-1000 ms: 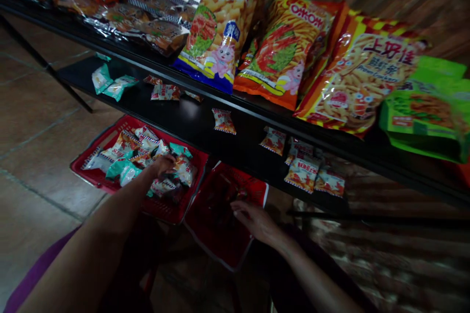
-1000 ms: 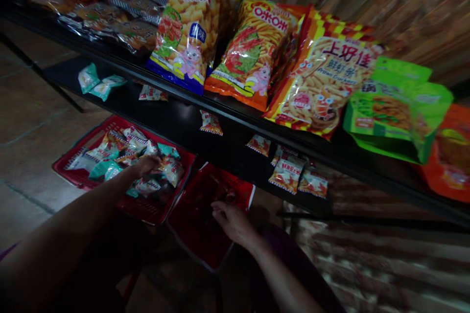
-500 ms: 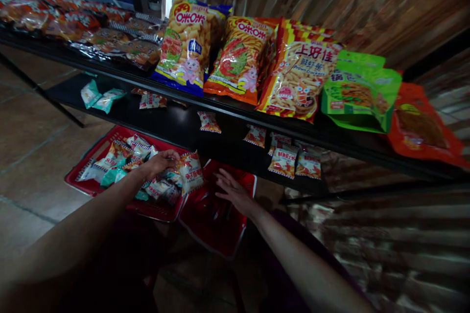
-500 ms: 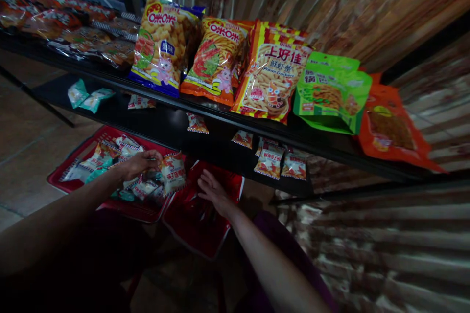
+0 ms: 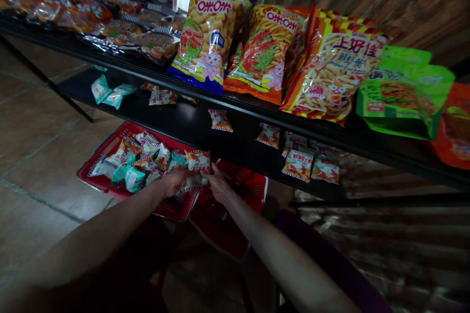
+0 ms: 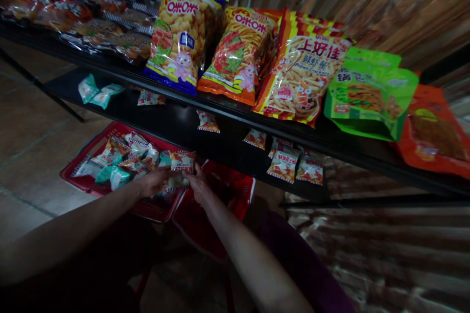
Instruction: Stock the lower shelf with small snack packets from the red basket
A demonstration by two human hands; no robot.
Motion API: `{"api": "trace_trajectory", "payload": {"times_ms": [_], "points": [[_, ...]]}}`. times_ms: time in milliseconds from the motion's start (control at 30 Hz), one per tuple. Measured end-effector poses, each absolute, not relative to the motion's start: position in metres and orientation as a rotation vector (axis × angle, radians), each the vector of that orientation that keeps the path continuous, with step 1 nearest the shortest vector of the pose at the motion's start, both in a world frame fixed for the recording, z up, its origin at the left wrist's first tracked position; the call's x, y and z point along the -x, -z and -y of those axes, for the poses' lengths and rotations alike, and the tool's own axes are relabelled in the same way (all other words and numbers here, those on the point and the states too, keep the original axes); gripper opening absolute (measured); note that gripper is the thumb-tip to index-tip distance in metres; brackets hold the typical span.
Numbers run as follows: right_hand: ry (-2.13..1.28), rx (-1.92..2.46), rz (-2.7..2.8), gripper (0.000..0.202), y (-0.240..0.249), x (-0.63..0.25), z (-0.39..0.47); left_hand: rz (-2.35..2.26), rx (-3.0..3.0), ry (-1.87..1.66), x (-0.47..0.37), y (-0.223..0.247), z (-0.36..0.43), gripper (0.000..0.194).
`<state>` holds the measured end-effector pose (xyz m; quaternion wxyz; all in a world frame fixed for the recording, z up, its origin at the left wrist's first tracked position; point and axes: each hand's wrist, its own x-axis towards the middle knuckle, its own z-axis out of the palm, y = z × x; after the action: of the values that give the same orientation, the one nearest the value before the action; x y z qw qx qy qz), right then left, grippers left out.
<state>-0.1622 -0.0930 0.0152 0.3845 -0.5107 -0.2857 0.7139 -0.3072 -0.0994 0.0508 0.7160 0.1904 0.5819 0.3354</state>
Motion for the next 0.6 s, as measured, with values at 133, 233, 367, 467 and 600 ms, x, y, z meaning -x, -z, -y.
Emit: {"api": "trace_trajectory", "payload": {"times_ms": [133, 233, 367, 467, 600], "points": [[-1.837, 1.341, 0.745, 0.052, -0.022, 0.138, 0.104, -1.220, -0.511, -0.782, 0.285, -0.047, 0.119, 0.036], [-1.923, 1.368, 0.719, 0.046, -0.027, 0.121, 0.113, -1.157, -0.606, -0.746, 0.282, -0.048, 0.129, 0.037], [-2.001, 1.391, 0.607, 0.046, -0.024, 0.126, 0.120, -1.136, -0.633, -0.650, 0.298, -0.052, 0.136, 0.043], [-1.967, 1.354, 0.426, 0.042, -0.022, 0.147, 0.120, -1.334, -0.550, -0.696, 0.314, -0.055, 0.134, 0.050], [-1.910, 1.360, 0.279, 0.031, -0.027, 0.164, 0.119, -1.579, -0.488, -0.744, 0.327, -0.062, 0.125, 0.036]]}}
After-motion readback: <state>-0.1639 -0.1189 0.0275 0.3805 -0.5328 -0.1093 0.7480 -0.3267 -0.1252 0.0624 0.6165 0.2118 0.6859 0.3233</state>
